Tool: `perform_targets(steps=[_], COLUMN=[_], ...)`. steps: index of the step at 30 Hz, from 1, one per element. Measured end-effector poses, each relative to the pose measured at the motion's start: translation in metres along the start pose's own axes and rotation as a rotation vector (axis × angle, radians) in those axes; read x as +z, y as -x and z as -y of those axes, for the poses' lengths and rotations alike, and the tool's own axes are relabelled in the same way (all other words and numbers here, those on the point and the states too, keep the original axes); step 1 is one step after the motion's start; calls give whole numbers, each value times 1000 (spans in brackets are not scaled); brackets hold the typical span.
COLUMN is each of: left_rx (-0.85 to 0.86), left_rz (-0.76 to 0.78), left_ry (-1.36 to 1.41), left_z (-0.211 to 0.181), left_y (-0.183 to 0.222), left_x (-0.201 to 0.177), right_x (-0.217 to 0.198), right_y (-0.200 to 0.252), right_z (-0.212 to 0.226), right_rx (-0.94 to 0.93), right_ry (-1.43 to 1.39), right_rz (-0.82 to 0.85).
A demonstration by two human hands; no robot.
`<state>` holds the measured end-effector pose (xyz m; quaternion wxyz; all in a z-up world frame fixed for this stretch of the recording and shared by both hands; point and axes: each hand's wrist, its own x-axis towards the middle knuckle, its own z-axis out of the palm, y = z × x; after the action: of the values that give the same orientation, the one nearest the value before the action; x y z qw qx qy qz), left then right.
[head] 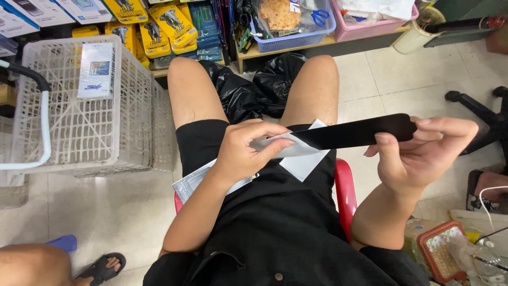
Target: The recorder is unpacking and organizing mobile screen protectors and related accessories in a shop environment.
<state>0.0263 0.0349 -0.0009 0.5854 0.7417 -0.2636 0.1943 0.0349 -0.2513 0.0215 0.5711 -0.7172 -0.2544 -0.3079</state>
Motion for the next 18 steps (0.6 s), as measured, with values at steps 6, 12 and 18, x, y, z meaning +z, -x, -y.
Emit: perform_targets(steps=[6, 12, 18], left_rx=[-8, 71, 80], left_rz=[-18, -14, 15], left_ry=[78, -8, 14], left_z=[-5, -18, -16], left_y=[0, -1, 1], left_x=[-2, -5, -10], right_x=[2, -3, 59], right_y=[17, 26, -9], right_z=[-18, -28, 37], right_rx=[-77, -91, -52], right_ry=[-108, -19, 116], right_rz=[12, 117, 596])
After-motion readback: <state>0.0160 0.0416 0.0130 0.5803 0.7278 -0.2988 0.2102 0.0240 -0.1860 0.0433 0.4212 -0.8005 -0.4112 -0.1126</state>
